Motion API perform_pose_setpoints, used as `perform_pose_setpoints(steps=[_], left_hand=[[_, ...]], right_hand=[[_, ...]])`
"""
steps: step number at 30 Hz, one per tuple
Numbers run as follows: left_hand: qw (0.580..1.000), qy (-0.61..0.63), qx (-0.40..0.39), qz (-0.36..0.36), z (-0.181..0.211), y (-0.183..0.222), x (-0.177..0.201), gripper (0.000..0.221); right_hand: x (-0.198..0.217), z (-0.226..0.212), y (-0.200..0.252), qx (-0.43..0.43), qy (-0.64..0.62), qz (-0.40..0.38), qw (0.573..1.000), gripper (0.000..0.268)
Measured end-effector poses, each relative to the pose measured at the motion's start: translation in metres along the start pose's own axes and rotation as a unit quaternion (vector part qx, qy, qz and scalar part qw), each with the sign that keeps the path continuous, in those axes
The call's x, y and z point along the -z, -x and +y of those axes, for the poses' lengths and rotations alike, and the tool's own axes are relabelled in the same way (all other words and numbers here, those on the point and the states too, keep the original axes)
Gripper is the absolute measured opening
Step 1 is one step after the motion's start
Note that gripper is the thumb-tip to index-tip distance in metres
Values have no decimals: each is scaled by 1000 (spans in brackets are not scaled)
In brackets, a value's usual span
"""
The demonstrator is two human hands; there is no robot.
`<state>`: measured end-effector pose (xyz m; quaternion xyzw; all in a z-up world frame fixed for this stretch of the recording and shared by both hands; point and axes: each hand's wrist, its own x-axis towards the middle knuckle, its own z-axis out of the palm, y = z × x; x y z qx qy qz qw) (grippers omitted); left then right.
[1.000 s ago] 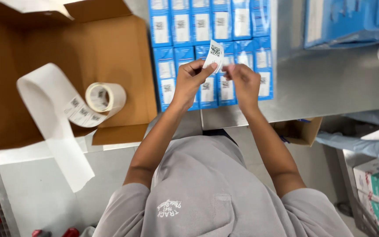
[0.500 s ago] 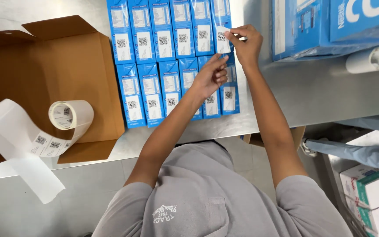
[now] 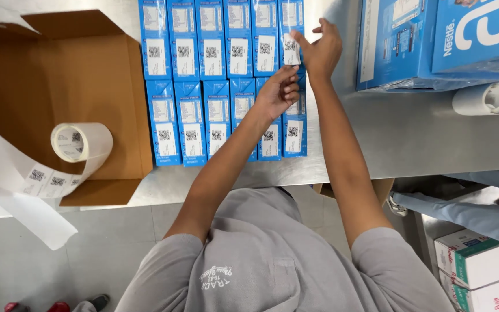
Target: The person applies small stickers to the side of blue milk cartons and then packs the cartons into cardboard boxes.
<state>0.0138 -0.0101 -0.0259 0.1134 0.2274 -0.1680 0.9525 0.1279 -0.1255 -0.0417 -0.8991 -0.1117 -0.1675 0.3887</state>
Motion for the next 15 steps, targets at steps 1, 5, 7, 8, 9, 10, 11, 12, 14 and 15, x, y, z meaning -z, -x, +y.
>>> perform_pose_setpoints(steps=[1, 5, 7, 8, 9, 10, 11, 12, 14, 15], left_hand=[[1000, 4, 2, 0, -1, 2, -1, 20], [998, -34, 37, -26, -20, -5, 39, 12], [993, -102, 55, -25, -24, 43, 35, 17], [982, -170, 75, -24, -25, 68, 33, 32], [983, -169, 70, -23, -14, 105, 27, 32], [965, -258, 47, 3, -6, 145, 21, 32], [938, -344, 24, 30, 1, 185, 16, 33], [939, -341, 17, 35, 11, 213, 23, 33], [864, -455, -157, 150, 32, 274, 39, 27], [863, -451, -163, 159, 41, 292, 58, 27]], right_hand=[[-1, 3, -1, 10, 32, 1, 999, 72], [15, -4, 8, 49, 92, -34, 994, 96], [33, -11, 30, 53, 90, -58, 993, 101], [41, -15, 40, 54, 88, -81, 991, 106], [43, -15, 41, 57, 86, -83, 991, 106], [46, -14, 46, 48, 91, -97, 990, 108], [49, -14, 51, 39, 97, -112, 988, 110], [51, -12, 51, 45, 93, -117, 988, 110], [51, -15, 50, 149, 176, -29, 973, 110], [56, -37, 57, 155, 168, -35, 973, 110]])
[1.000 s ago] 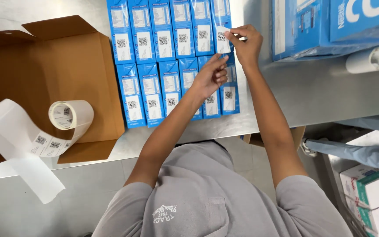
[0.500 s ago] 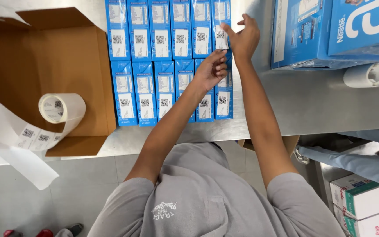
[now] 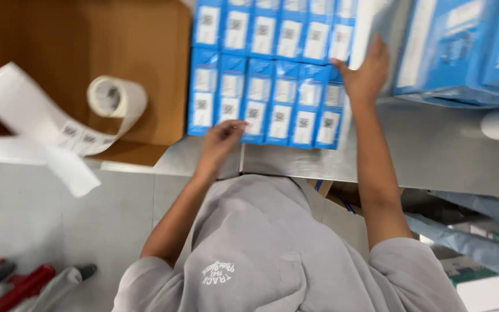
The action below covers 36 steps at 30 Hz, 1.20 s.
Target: The person applies small stickers to the side of blue milk cartons and then packs the cartons into cardboard boxes.
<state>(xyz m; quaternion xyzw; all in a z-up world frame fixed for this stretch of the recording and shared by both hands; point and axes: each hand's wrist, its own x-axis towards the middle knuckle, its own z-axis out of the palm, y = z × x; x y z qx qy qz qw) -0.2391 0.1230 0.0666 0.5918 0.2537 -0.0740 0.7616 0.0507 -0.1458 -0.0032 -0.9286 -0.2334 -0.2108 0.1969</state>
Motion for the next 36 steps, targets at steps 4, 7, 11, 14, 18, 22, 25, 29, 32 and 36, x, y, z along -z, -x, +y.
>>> perform_pose_setpoints(steps=[4, 7, 11, 14, 18, 22, 25, 29, 32, 36], left_hand=[[930, -13, -202, 307, 24, 68, 100, 12], [845, -70, -231, 477, 48, 113, 155, 13], [656, -373, -252, 606, 52, 149, 214, 39], [681, -376, -217, 590, 31, 155, 249, 61], [738, -377, -225, 513, 9, 155, 265, 61], [778, -385, -241, 434, 9, 147, 259, 53], [792, -377, -264, 401, 11, 141, 244, 48], [790, -363, -325, 371, 15, 128, 216, 43], [839, -295, -351, 293, 28, 121, 182, 43], [821, -354, -353, 274, 35, 98, 127, 52]], right_hand=[[30, -134, 13, -33, -130, -33, 990, 69], [29, -254, 51, -49, -298, -162, 939, 47], [10, -401, 75, 224, -367, -263, 864, 47], [-28, -471, 70, 376, -207, -208, 879, 67], [-81, -494, 73, 393, -98, -204, 891, 64], [-75, -463, 66, 344, -127, -329, 870, 28], [-14, -401, 66, 256, -267, -280, 886, 26], [100, -252, 70, -17, -330, -66, 942, 49], [169, -141, 92, -171, -103, 169, 965, 33], [146, 30, 208, -451, 172, -105, 869, 46]])
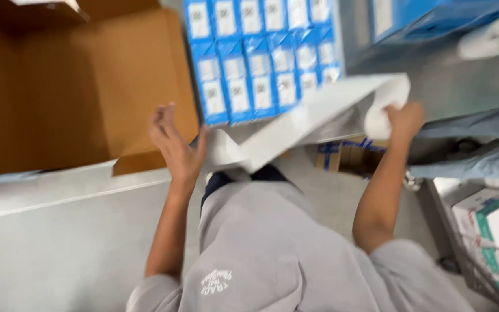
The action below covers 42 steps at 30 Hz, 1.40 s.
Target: The person applies small stickers to the side of blue milk cartons and then packs the cartons into cardboard boxes.
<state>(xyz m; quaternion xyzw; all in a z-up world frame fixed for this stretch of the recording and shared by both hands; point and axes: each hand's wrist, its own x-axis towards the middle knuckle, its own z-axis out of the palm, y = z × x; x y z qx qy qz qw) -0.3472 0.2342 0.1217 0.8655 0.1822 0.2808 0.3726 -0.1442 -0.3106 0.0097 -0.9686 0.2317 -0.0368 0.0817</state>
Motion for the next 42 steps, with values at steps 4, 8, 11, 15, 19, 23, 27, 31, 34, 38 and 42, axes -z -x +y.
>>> perform_pose_setpoints(steps=[4, 8, 11, 15, 19, 23, 27, 31, 34, 38, 42], left_hand=[[959, 151, 1, -240, 47, -5, -59, 89], [877, 165, -204, -402, 102, 1, -123, 53], [815, 195, -303, -454, 172, 10, -164, 67], [838, 67, -392, -374, 201, 13, -196, 94], [748, 299, -246, -539, 194, 17, -210, 101], [707, 308, -137, -622, 203, 7, -202, 106], [694, 317, -127, -634, 159, 48, -248, 102], [575, 469, 118, -660, 127, 103, -297, 67], [460, 508, 228, -691, 123, 121, -305, 64], [364, 577, 171, -711, 88, 118, -304, 58], [376, 649, 237, -618, 170, 26, -262, 78]], right_hand=[[-9, 11, 27, 113, -125, 3, 986, 41], [67, -38, 48, 238, -136, -71, 959, 35], [139, -68, 60, 220, -257, -199, 920, 36], [164, -63, 76, 114, -368, -345, 856, 31], [146, -45, 83, 45, -543, -335, 769, 29], [131, -19, 77, -55, -660, -358, 658, 34], [143, -8, 75, -50, -786, -458, 412, 39], [200, -57, 85, -106, -799, -325, 495, 37], [162, -42, 76, 59, -766, -174, 616, 33], [124, 6, 52, 192, -509, -156, 825, 28], [93, 47, 59, 64, -551, -364, 749, 40]])
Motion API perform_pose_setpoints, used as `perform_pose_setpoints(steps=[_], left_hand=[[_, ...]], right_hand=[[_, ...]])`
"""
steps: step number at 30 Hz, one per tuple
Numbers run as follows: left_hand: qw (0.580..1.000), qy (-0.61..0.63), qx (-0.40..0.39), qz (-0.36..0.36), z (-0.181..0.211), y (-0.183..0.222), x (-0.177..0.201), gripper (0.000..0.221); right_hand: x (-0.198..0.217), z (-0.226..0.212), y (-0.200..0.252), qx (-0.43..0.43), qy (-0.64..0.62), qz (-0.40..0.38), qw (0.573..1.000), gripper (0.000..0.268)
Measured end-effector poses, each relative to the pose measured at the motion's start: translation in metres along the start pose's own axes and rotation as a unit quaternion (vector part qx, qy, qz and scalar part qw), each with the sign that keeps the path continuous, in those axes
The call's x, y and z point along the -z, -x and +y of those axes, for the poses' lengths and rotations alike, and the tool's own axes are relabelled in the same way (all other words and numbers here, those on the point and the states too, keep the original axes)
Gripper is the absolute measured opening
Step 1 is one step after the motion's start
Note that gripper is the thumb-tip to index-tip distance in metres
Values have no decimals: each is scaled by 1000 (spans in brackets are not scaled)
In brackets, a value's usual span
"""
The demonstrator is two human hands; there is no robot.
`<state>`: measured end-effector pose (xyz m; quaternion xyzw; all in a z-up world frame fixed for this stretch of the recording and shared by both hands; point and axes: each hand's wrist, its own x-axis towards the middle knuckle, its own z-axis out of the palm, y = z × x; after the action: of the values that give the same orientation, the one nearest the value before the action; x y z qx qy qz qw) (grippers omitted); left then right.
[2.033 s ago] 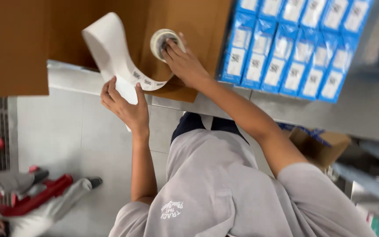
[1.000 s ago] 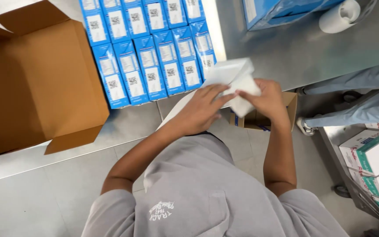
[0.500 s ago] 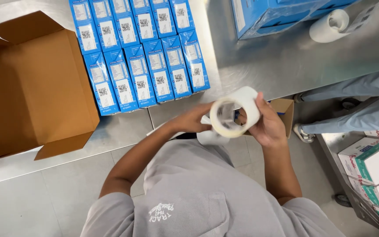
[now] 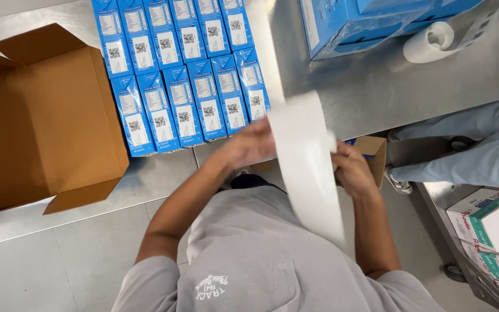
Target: The person applies small stickers to the side of blue milk cartons and then packs the cartons into cardboard boxes.
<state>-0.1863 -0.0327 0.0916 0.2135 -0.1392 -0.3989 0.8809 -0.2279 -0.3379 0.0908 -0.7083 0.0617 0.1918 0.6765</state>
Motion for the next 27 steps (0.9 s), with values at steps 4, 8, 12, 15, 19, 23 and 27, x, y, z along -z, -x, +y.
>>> perform_pose_setpoints(steps=[4, 8, 12, 15, 19, 23, 27], left_hand=[[922, -307, 127, 201, 0, -31, 11, 80], [939, -284, 152, 122, -51, -33, 26, 104], [973, -120, 188, 65, -64, -5, 19, 111], [988, -2, 152, -40, -42, -5, 7, 115], [999, -25, 24, 39, -18, -39, 9, 107], [930, -272, 40, 243, -57, -74, 62, 114], [909, -229, 33, 347, -119, -104, 153, 109]], right_hand=[[-31, -38, 18, -76, -329, -49, 940, 51], [-42, -50, 9, 80, -359, 4, 930, 35], [-49, -38, -2, 258, -131, 145, 946, 41], [-22, -1, -3, 155, 103, 132, 974, 43], [19, 77, -21, -11, -216, 33, 976, 48], [14, 79, -82, -42, -419, 49, 906, 47], [4, 78, -173, 23, -141, 140, 980, 38]])
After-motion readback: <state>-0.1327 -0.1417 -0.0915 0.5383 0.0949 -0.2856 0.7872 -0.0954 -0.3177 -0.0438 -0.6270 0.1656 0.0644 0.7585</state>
